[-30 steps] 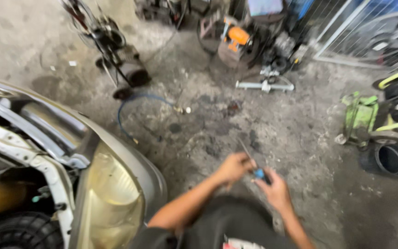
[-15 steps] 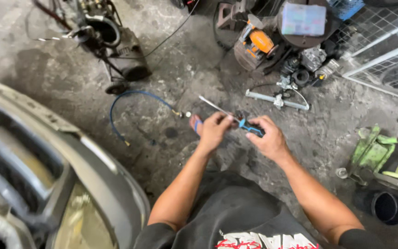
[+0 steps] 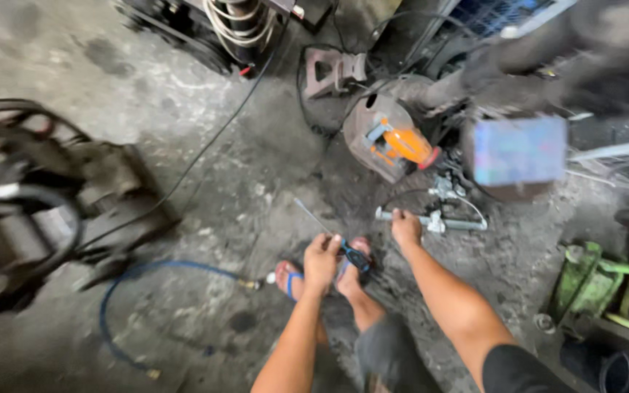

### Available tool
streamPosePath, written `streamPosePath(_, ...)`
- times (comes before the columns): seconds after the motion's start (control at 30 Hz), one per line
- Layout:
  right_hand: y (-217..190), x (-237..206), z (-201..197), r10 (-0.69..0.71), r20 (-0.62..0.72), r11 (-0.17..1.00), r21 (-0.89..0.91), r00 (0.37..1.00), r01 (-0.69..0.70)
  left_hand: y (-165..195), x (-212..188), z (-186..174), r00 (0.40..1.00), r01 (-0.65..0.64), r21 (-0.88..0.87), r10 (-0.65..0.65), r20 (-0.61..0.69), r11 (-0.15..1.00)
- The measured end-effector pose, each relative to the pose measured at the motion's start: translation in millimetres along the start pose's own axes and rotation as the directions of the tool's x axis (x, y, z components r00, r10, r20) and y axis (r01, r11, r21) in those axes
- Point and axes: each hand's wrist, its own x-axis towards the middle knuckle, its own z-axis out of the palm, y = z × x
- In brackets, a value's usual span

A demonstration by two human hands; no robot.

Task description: The person sits on the workshop floor with a car HVAC blower assembly on their lap, unscrews fasteners with a screwdriver, and separates the blower fan housing from the unit. They briefly walk to a nearby car and return, then continue unscrewing and prying components apart.

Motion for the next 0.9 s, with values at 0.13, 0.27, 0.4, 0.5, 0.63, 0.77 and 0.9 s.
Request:
streamPosePath(0.13,37,115,109,0.133,-0.065,0.974,-0.173,0.989,-0.143,-60,96,2,0.997,-0.066,0.116,0.070,-0.034,0.991)
streamPosePath(0.27,93,193,197,0.170,-0.056,0.985,-0.024,0.984,-0.171,-109,172,22,0.999,0.024,0.081,-0.021,-0.032,0.996)
streamPosePath(0.4,131,221,233,0.250,-0.047,0.959,-0.130,0.967,-0.254,-135,214,60,0.987,0.161,-0.067,-0.162,-0.012,0.985)
streamPosePath(0.5,133,226,242,0.275,-0.049,0.958,-0.067,0.960,-0.277,-139,235,80,0.999,0.024,-0.063,-0.027,-0.043,0.998)
streamPosePath(0.63,111,240,258,0.403,-0.056,0.915,0.045,0.914,-0.400,-132,259,97,1.000,0.010,-0.026,-0.010,-0.024,1.000)
streamPosePath(0.77,98,251,264,0.553,0.094,0.796,0.234,0.828,-0.558,-122,273,106,0.999,0.018,0.045,-0.016,-0.030,0.999)
streamPosePath(0.9,122,242,235,0.480,0.496,0.628,0.382,0.724,-0.678,-112,291,114,0.999,-0.031,0.034,0.032,-0.031,0.999)
